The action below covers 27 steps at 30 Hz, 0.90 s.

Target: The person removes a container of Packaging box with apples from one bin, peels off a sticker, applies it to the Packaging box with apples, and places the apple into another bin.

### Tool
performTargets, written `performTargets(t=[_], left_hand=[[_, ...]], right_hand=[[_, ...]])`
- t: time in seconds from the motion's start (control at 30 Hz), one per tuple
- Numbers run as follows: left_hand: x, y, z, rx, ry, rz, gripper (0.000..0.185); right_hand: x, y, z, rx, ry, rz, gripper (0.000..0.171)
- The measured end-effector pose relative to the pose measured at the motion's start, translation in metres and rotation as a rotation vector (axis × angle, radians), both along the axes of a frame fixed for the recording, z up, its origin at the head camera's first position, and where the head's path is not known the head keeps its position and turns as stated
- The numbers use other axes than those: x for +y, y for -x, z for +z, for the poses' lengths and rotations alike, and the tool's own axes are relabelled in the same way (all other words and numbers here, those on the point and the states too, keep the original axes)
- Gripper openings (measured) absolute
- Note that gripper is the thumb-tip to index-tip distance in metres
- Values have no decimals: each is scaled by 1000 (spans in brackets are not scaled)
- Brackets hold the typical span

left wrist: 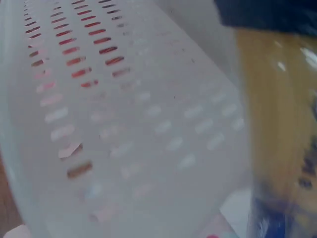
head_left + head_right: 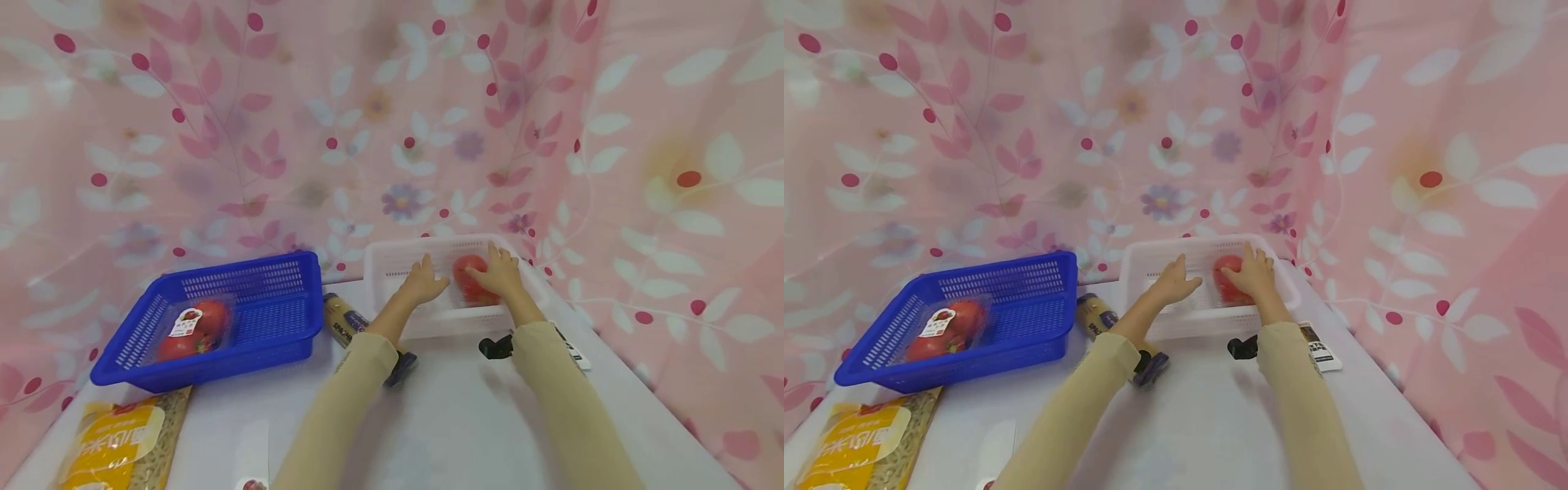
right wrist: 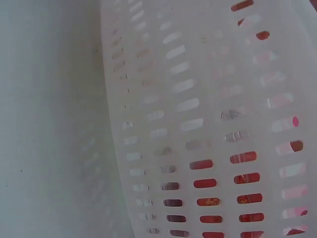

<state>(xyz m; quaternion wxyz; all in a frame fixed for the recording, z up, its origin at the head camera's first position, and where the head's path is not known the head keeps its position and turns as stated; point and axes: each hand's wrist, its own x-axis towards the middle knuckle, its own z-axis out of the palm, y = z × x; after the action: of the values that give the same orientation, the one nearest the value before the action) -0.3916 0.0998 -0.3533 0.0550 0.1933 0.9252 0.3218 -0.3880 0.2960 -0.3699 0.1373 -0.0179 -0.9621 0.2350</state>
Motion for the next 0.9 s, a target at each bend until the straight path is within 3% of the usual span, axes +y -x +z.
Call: performTargets(t=[0.17, 0.5, 0.6, 0.73, 0.9], left_hand=[[12, 6, -2, -76, -40, 29, 81], [31, 14, -10, -152, 21, 2, 79], [34, 16, -13, -201, -16, 3, 77], [39, 18, -20, -284, -96, -41, 79], [44, 19, -28, -317, -115, -89, 75]], right_hand=[[-2, 7, -2, -57, 66, 11, 91], [-9, 15, -4, -178, 51, 8, 90], [-8, 17, -5, -191, 43, 1, 87], [-4, 19, -7, -204, 45, -3, 85], [2, 17, -12, -244, 59, -4, 85]])
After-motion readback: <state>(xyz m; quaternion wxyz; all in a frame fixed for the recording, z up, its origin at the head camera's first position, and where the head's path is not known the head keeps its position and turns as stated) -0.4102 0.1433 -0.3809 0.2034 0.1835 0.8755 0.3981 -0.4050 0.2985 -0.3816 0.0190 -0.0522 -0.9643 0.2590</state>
